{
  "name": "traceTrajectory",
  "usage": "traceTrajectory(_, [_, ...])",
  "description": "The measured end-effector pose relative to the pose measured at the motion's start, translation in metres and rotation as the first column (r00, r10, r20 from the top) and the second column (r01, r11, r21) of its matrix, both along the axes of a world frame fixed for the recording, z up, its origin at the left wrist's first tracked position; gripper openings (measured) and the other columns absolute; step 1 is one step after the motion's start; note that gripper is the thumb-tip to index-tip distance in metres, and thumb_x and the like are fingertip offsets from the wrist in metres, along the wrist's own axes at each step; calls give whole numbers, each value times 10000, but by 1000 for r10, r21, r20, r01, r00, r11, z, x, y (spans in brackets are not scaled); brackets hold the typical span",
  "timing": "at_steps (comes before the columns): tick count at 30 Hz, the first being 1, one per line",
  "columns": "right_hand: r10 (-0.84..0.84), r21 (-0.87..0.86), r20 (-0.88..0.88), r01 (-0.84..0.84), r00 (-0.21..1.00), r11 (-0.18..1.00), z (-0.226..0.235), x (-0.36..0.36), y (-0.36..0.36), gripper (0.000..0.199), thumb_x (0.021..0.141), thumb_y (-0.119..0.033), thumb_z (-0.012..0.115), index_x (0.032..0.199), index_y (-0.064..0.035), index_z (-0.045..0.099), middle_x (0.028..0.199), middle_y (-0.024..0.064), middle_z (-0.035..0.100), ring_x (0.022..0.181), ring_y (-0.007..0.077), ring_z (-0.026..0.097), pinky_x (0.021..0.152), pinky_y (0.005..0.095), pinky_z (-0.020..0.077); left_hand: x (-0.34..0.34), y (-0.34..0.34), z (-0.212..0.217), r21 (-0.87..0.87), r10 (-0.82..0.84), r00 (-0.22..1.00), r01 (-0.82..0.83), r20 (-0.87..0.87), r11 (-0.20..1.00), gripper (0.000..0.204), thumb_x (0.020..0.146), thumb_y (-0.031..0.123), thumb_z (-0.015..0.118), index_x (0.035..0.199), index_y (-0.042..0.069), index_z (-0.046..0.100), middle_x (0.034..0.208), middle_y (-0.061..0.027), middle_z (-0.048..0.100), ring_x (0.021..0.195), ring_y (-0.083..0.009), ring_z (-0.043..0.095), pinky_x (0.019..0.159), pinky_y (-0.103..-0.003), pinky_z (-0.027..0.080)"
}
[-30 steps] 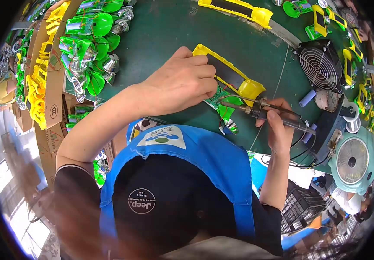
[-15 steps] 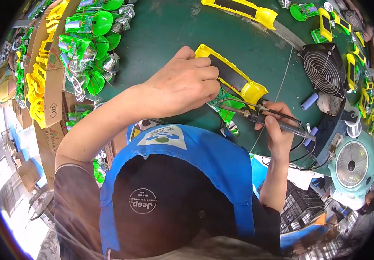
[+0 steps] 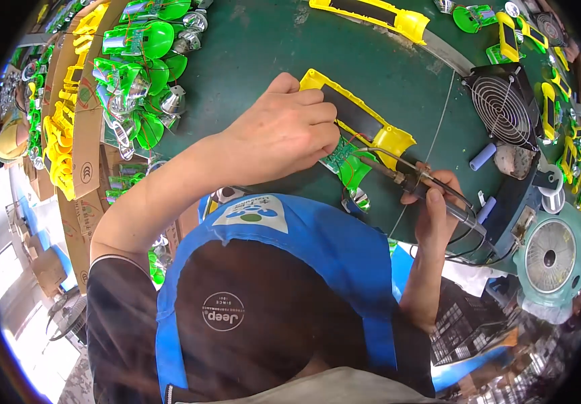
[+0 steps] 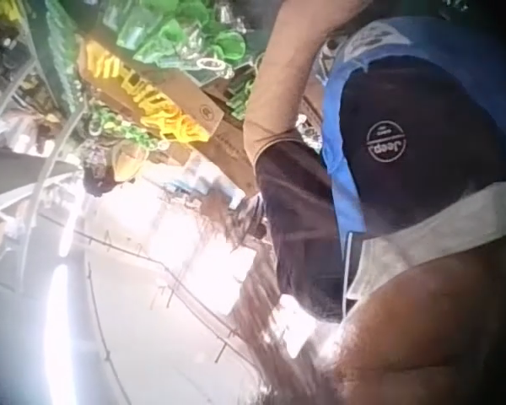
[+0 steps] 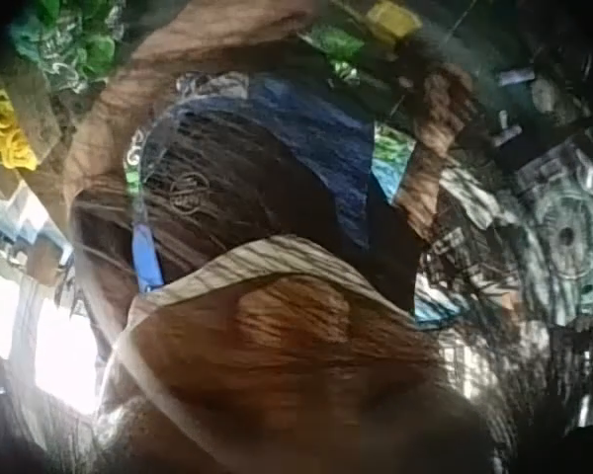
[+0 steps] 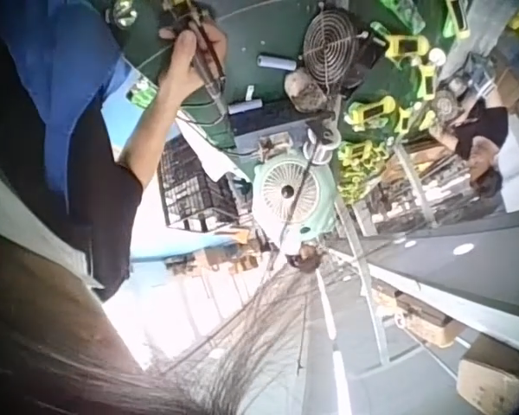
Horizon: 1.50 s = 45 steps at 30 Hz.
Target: Soldering components and wires onto internal circuit boards for the assembly of solar-powered LED flashlights.
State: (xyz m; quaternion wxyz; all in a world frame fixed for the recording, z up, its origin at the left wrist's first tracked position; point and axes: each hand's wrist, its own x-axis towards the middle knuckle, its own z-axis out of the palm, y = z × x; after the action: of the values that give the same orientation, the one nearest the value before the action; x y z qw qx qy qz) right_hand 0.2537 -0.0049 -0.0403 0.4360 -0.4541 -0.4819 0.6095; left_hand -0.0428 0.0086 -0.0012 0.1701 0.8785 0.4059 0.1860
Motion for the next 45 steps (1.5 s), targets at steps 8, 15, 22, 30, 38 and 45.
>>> traceTrajectory(8, [0, -26, -85, -2, 996, 1000, -4, 3, 2, 406, 841, -206, 682, 1052, 104, 524, 947, 188, 630, 659, 223, 661, 690, 297, 542, 2, 1, 0, 19, 11, 1000, -11, 1, 1000, 150, 708, 72, 699, 733, 122, 560, 741, -4, 465, 756, -176, 511, 741, -351, 359])
traceTrajectory(15, [-38, 22, -107, 41, 994, 999, 6, 4, 5, 356, 874, -283, 651, 983, 29, 518, 771, 167, 659, 649, 202, 648, 970, 415, 446, 0, 6, 7, -86, -17, 1000, 17, 1, 996, 122, 752, 67, 676, 765, 111, 563, 797, -14, 499, 801, -178, 545, 778, -345, 378])
traceTrajectory(22, [-209, 485, 63, 153, 976, 861, 13, -22, 37, 411, 971, -367, 521, 1169, -18, 430, 837, 161, 620, 753, 265, 622, 777, 405, 487, -9, 51, 2, -111, 143, 976, -162, -165, 981, 239, 714, 133, 751, 894, 89, 601, 980, -56, 517, 1004, -249, 486, 830, -374, 361])
traceTrajectory(30, [-188, 650, 73, 97, 979, 754, 14, -61, 89, 370, 953, -260, 593, 1182, -53, 389, 1034, 182, 655, 1017, 287, 637, 956, 405, 443, -34, -13, 11, 125, -23, 994, 37, -107, 992, 569, 601, 242, 810, 1068, 97, 520, 1145, -110, 548, 1095, -311, 532, 924, -503, 411])
traceTrajectory(38, [-170, 628, 181, 19, 969, 778, -19, -91, 154, 326, 945, -105, 571, 1226, -48, 415, 979, 99, 584, 819, 180, 639, 762, 322, 525, -54, -22, -1, 48, 360, 872, -397, 330, 917, 564, 619, 85, 821, 1076, 77, 491, 1087, -124, 564, 1013, -356, 547, 875, -444, 433])
traceTrajectory(45, [-308, 637, 134, 156, 942, 755, -28, -31, 59, 349, 957, -196, 573, 1205, -51, 375, 1024, 164, 590, 812, 252, 677, 817, 375, 524, -24, 124, 3, -151, 503, 710, -499, 493, 853, 517, 731, 119, 786, 1076, 69, 404, 942, -152, 584, 874, -387, 601, 749, -434, 480])
